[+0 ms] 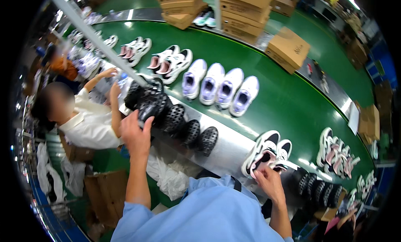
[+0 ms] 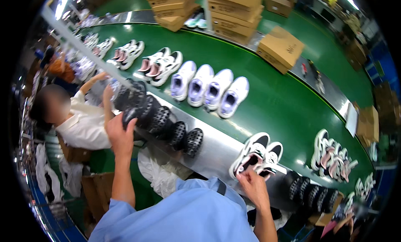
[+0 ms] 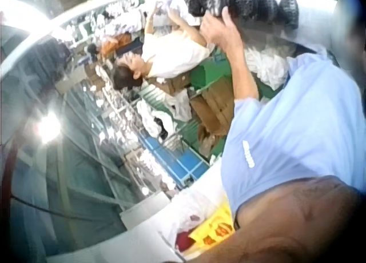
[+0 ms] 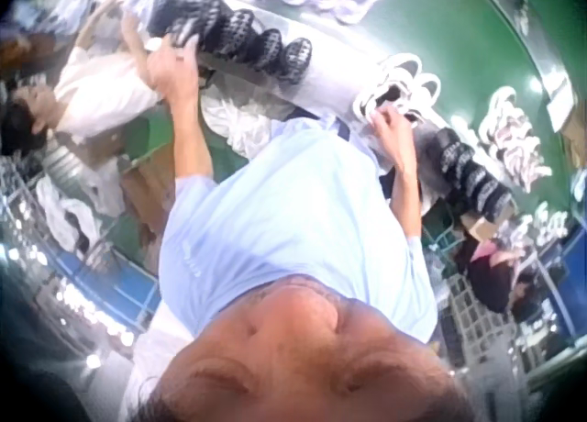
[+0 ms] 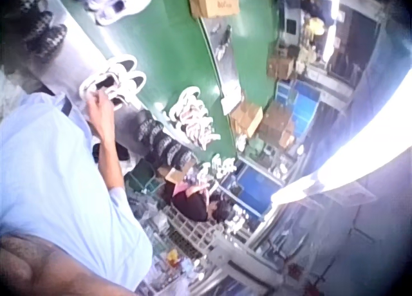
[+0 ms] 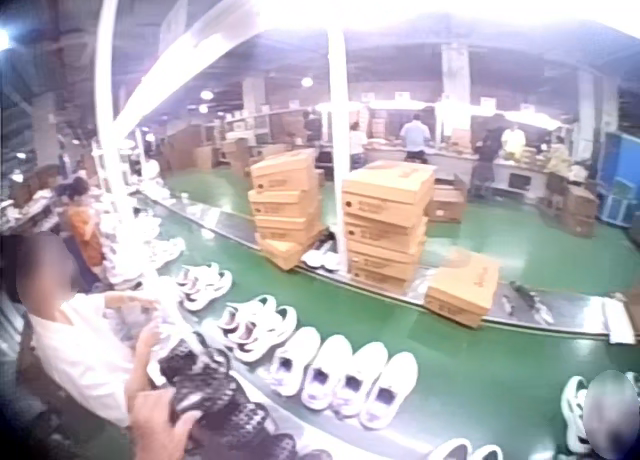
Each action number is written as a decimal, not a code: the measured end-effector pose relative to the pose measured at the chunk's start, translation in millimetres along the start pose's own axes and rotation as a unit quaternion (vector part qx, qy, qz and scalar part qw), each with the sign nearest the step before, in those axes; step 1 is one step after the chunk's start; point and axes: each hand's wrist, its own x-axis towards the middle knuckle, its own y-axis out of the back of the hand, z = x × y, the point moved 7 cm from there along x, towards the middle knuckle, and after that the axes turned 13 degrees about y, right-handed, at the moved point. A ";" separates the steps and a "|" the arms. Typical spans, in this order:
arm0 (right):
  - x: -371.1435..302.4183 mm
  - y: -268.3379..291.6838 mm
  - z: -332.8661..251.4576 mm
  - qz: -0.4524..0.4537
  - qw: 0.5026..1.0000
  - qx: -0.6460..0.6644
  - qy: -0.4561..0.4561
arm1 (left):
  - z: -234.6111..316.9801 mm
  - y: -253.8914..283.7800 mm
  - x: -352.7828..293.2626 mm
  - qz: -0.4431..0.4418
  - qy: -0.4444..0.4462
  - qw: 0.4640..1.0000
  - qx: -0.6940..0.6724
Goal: The person picks up shoes from a conveyor belt, checks the interior and exterior, and moves them to another section of the line.
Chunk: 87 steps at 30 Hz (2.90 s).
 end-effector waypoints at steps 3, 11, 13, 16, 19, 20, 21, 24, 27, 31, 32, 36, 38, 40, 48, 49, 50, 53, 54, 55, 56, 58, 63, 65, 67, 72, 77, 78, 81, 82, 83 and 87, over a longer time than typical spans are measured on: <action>21.3 -28.8 -9.1 0.040 0.981 0.185 -0.046 | 83.4 25.8 -37.5 -0.032 -0.054 0.993 -0.097; 20.5 -29.2 -18.5 0.163 0.819 0.549 -0.036 | 225.7 -27.7 -160.1 -0.352 -0.262 0.843 -0.312; -0.4 -22.5 -4.6 0.057 0.849 0.518 -0.086 | 233.1 -51.9 -152.9 -0.400 -0.167 0.831 -0.350; -19.1 -34.5 -4.9 -0.017 0.863 0.495 -0.102 | 263.0 -109.1 -176.4 -0.526 -0.058 0.720 -0.448; -27.9 -26.3 0.1 0.066 0.886 0.455 -0.058 | 267.6 -144.2 -201.8 -0.605 -0.021 0.678 -0.417; -36.7 2.9 -16.5 0.092 0.983 0.157 -0.015 | 263.0 -156.0 -211.6 -0.633 0.036 0.676 -0.375; -47.9 27.2 -36.0 0.108 0.981 -0.160 0.019 | 258.0 -153.8 -209.0 -0.566 0.029 0.732 -0.377; -52.6 18.2 -38.9 0.048 0.958 -0.278 0.047 | 252.1 -169.7 -235.2 -0.602 0.121 0.705 -0.356; -55.9 21.0 -24.4 0.059 0.954 -0.288 0.055 | 250.1 -174.8 -245.8 -0.594 0.097 0.722 -0.340; -63.6 37.0 2.5 0.056 0.971 -0.233 0.004 | 281.9 -148.2 -218.9 -0.368 -0.228 0.860 -0.270; -63.1 39.3 3.2 0.053 0.967 -0.249 0.009 | 287.0 -151.9 -218.3 -0.370 -0.230 0.858 -0.271; -48.0 46.2 -2.2 0.053 0.958 -0.280 0.001 | 307.1 -183.8 -240.4 -0.431 -0.352 0.772 -0.306; -33.7 44.7 -7.9 0.061 0.948 -0.312 -0.009 | 304.7 -197.3 -250.4 -0.494 -0.359 0.735 -0.295; -10.4 25.7 19.0 0.106 0.932 -0.345 0.010 | 305.9 -199.1 -254.8 -0.537 -0.349 0.713 -0.285; 9.2 -37.6 47.8 0.161 0.867 -0.435 0.179 | 278.2 -228.7 -246.8 -0.619 -0.222 0.701 -0.276; 16.3 -39.3 55.8 0.159 0.868 -0.435 0.177 | 279.2 -226.9 -252.6 -0.646 -0.234 0.673 -0.273; 23.3 -34.9 64.4 0.184 0.868 -0.427 0.175 | 290.5 -212.6 -251.7 -0.637 -0.270 0.675 -0.257; 32.6 -38.3 56.8 0.217 0.866 -0.414 0.179 | 282.5 -213.0 -238.3 -0.580 -0.267 0.708 -0.303; 27.1 -33.7 54.5 0.257 0.887 -0.338 0.179 | 275.7 -211.0 -236.7 -0.586 -0.271 0.699 -0.307; 21.5 -29.4 53.5 0.295 0.902 -0.260 0.178 | 268.6 -204.2 -243.1 -0.587 -0.269 0.699 -0.307; 9.2 -26.1 65.7 0.333 0.915 -0.175 0.147 | 261.3 -194.6 -243.8 -0.556 -0.217 0.753 -0.279; -1.5 -16.5 64.8 0.339 0.926 -0.138 0.091 | 236.5 -191.2 -256.9 -0.555 -0.147 0.799 -0.178; 24.5 20.8 18.0 0.298 0.892 -0.235 0.244 | 219.6 -196.6 -285.2 -0.601 -0.065 0.784 -0.144; 52.9 7.2 38.4 0.109 0.986 0.020 0.125 | 220.0 -202.0 -274.1 -0.587 -0.101 0.781 -0.189; 54.9 9.7 43.2 0.077 0.970 -0.068 0.218 | 210.0 -207.6 -260.8 -0.590 -0.083 0.779 -0.196; 48.2 -20.4 37.5 0.046 0.914 -0.222 0.335 | 203.9 -210.9 -256.6 -0.608 -0.047 0.748 -0.262; 66.6 -21.8 47.9 0.044 0.963 0.016 0.267 | 201.6 -212.9 -254.6 -0.645 -0.044 0.727 -0.232; 67.6 -17.2 57.5 0.075 0.966 0.148 0.198 | 193.4 -213.3 -257.1 -0.634 -0.062 0.732 -0.243; 59.7 -6.9 81.9 0.169 0.895 0.397 0.115 | 256.7 -142.4 -242.3 -0.473 -0.311 0.799 -0.203; 58.4 -8.4 99.7 0.218 0.868 0.432 0.115 | 282.3 -120.9 -241.1 -0.431 -0.387 0.776 -0.248; 58.8 -8.4 99.9 0.225 0.862 0.449 0.072 | 285.9 -124.9 -244.8 -0.431 -0.393 0.772 -0.253; 55.3 -7.9 112.1 0.254 0.870 0.416 0.066 | 292.3 -133.6 -262.2 -0.390 -0.523 0.719 -0.237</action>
